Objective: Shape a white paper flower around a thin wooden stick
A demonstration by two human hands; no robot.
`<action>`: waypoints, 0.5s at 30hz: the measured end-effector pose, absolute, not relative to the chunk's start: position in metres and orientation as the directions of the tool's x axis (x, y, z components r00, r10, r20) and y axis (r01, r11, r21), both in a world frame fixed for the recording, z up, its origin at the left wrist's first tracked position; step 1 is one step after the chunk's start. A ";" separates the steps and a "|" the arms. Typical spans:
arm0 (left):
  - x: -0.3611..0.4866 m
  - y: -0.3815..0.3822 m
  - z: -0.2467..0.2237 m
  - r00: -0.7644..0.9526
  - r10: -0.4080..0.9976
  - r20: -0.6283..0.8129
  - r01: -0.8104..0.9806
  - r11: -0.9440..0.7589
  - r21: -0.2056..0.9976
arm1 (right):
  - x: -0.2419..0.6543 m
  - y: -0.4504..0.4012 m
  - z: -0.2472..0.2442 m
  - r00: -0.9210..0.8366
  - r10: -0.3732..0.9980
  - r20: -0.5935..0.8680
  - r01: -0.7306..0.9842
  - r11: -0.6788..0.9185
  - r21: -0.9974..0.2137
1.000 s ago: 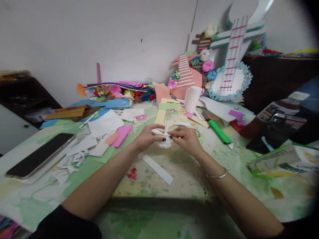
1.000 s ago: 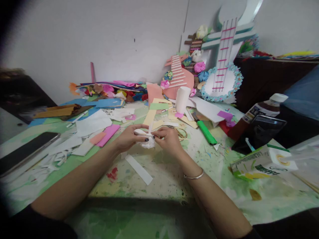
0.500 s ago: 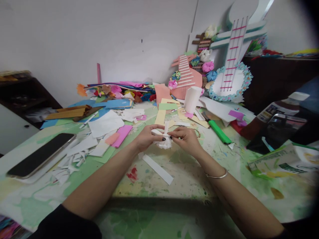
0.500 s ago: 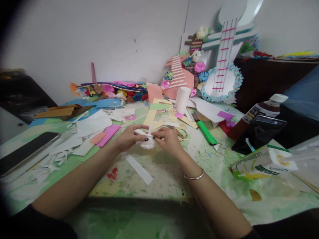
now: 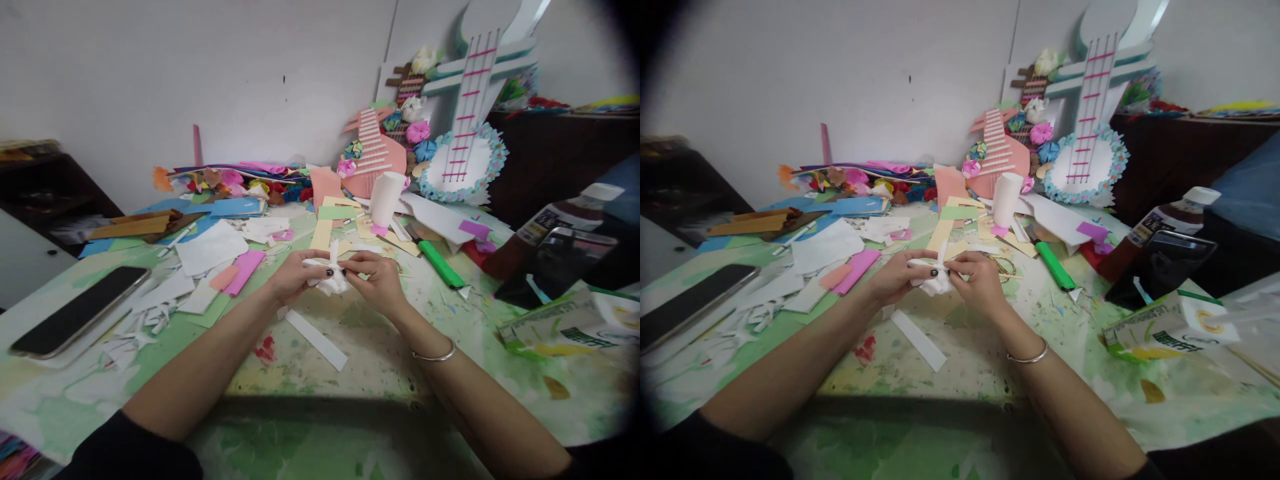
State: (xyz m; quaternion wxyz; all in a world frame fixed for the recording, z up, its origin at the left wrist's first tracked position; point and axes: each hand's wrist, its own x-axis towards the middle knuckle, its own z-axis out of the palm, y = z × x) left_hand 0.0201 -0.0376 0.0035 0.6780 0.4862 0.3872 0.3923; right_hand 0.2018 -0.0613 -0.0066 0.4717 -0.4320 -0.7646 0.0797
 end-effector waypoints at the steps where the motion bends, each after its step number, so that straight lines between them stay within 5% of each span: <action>1: 0.020 -0.038 0.003 0.387 0.911 -0.144 -0.157 0.220 0.963 | 0.201 -0.061 -0.007 -0.175 0.735 0.655 0.590 0.611 -0.528; 15: 0.019 -0.036 0.003 0.389 0.911 -0.135 -0.173 0.216 0.961 | 0.202 -0.058 -0.015 -0.221 0.680 0.699 0.620 0.651 -0.437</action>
